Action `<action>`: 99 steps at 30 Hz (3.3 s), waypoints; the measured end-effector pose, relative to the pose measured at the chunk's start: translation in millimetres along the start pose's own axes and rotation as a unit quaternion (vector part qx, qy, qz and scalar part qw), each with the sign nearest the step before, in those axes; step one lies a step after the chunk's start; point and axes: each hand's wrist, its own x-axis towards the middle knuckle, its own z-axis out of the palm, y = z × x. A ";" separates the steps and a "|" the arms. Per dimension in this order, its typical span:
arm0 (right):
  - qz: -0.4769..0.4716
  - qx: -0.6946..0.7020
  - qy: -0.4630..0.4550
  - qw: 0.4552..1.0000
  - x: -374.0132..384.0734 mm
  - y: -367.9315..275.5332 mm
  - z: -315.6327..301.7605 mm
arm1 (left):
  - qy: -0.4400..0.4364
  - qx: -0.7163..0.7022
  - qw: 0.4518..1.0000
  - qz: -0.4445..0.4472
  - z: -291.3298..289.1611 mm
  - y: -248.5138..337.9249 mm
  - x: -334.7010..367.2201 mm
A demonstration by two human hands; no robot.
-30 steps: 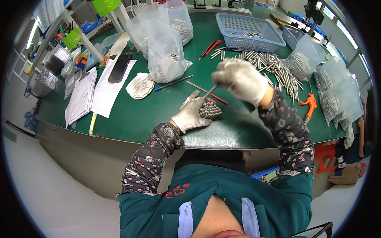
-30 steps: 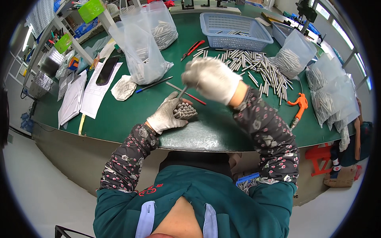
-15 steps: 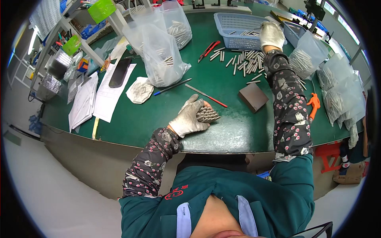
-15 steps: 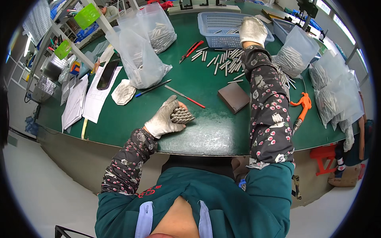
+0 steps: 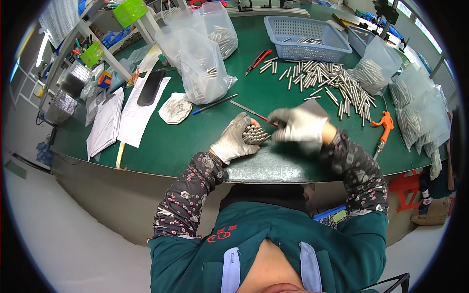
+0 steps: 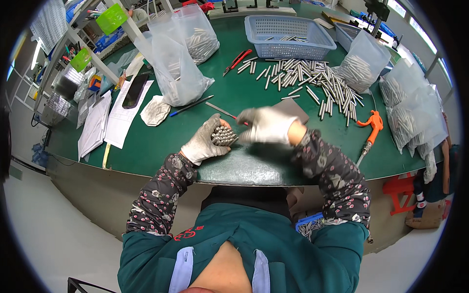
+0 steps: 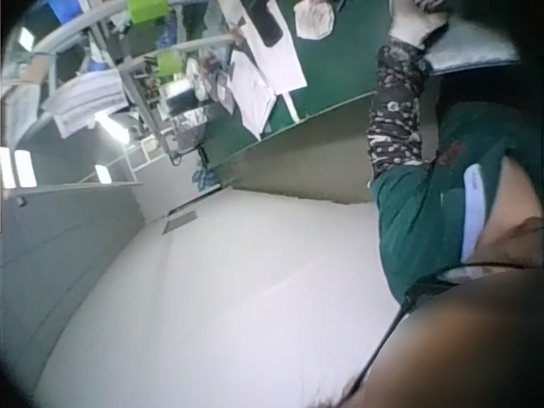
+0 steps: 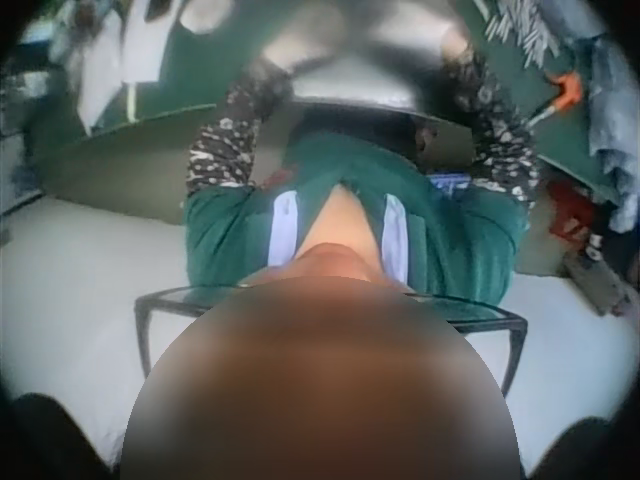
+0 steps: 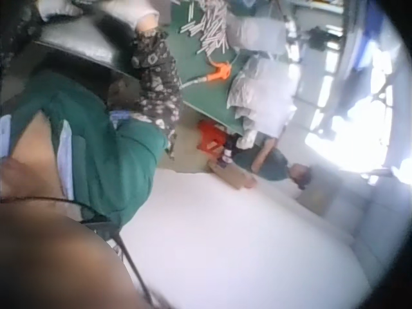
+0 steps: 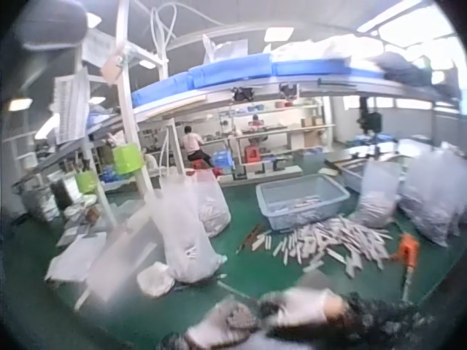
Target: Bundling and cleaning small metal pins at a factory workbench using an air gun.
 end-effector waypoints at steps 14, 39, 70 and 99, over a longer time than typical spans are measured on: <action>-0.030 0.104 0.224 0.969 18.3 -10.7 74.6 | 0.010 -0.266 0.964 -0.016 -8.0 7.8 -13.8; -0.034 -0.056 0.269 0.961 8.3 -35.5 47.8 | 0.077 -0.083 0.993 0.042 2.5 14.4 -7.0; -0.142 -0.319 0.227 0.909 28.8 -45.7 32.9 | 0.091 -0.079 0.992 0.045 4.6 -8.5 -2.8; 0.100 -0.065 0.462 0.879 62.6 81.0 -100.9 | 0.036 -0.080 0.992 -0.091 -4.1 21.0 -12.6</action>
